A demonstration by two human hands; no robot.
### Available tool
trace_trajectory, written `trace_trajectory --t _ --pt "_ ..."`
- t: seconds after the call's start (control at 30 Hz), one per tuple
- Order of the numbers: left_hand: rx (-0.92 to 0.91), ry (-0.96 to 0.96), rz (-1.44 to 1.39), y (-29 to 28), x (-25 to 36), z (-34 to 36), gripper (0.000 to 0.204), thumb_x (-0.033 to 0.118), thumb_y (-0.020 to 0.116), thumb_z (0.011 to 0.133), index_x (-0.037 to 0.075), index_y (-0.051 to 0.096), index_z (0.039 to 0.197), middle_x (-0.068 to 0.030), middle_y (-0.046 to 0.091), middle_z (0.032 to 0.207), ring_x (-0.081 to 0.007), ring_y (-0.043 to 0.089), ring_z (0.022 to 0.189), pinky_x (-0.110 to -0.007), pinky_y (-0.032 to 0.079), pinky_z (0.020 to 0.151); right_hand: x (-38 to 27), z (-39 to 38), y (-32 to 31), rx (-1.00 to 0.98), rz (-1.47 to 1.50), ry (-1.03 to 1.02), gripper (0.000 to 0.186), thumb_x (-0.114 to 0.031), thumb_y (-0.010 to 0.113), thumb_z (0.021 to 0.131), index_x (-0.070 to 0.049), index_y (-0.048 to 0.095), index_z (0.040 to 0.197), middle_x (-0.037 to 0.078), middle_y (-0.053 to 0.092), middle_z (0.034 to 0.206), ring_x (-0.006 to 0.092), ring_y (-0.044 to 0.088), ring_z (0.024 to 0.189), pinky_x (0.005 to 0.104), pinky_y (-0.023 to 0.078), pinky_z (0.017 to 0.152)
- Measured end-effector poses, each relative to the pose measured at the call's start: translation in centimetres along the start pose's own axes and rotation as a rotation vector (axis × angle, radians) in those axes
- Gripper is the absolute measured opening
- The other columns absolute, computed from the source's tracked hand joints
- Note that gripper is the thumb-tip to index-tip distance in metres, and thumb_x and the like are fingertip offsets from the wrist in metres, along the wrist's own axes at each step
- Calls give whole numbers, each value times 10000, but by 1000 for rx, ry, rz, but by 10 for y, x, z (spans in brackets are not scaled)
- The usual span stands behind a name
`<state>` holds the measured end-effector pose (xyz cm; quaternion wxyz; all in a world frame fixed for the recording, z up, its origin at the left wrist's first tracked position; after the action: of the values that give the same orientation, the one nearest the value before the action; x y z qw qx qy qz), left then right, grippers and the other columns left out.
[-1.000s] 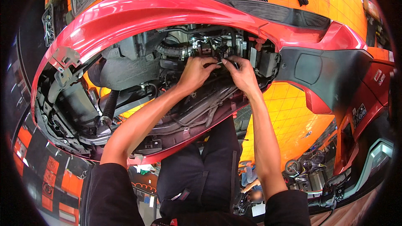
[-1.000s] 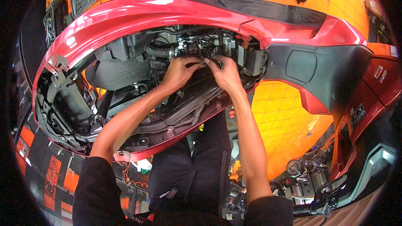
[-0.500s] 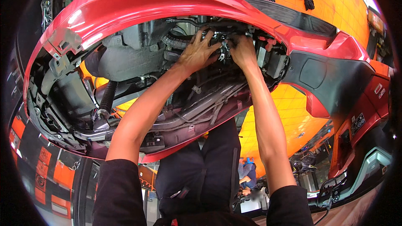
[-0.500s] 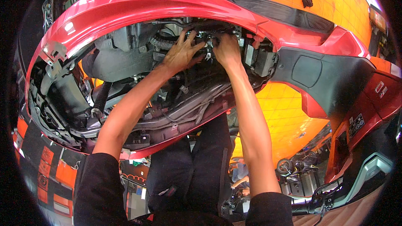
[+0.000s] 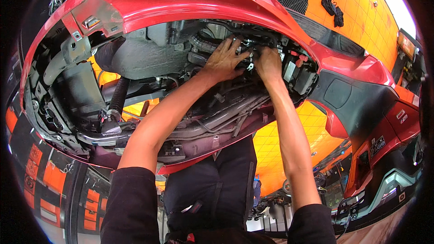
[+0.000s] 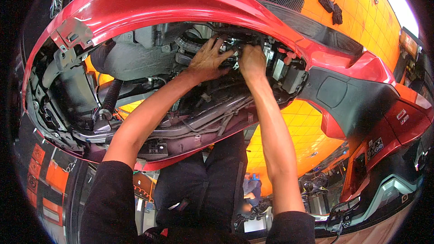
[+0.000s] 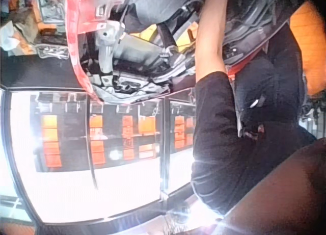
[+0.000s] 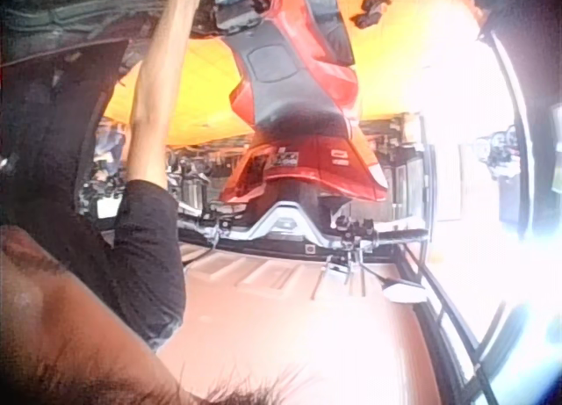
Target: The person works on the engine of a red motorcycle with the front fairing removed. They use a T-handle wrench to tighten bolts on the engine assembly and manipulate various components and wires within the engine bay.
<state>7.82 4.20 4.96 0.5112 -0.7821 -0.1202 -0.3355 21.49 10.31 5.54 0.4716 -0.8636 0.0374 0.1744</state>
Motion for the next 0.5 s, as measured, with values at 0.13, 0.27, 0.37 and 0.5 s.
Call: trace_trajectory --t 0.13,0.27,0.37,0.5 --pt "-25 -86 87 -2 2 -5 820 361 820 828 391 449 1559 -234 322 1596 -507 336 1446 -655 286 1195 6 9 -11 -99 121 -104 226 -122 738 892 -72 790 1106 254 740 1045 451 703 1004 519 556 915" --pt "-189 -143 -18 2 1 2 875 335 821 837 448 385 1587 -246 306 1603 -506 374 1417 -673 287 1177 22 13 -8 -208 242 -21 245 -97 727 909 -56 769 1146 254 739 1079 436 684 1109 460 541 934" --pt "-84 -73 -19 8 -6 -1 910 258 841 811 415 394 1588 -275 339 1538 -486 423 1364 -652 356 1119 25 15 -9 -137 280 56 267 -85 733 869 -48 772 1130 257 737 1118 419 684 1138 492 538 974" --pt "55 16 -54 4 -6 -2 921 170 845 756 309 444 1574 -293 372 1478 -480 458 1296 -586 422 1049 15 8 -10 -5 216 23 284 -9 732 796 -43 776 1075 246 751 1049 418 708 1072 485 553 942"
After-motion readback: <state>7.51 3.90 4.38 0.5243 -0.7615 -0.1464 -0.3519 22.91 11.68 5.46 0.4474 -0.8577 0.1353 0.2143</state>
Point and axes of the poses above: each hand's wrist, its own z-axis towards the middle knuckle, its own y-axis out of the palm, x = y × z, the point moved 7 cm from there along z, towards the middle knuckle
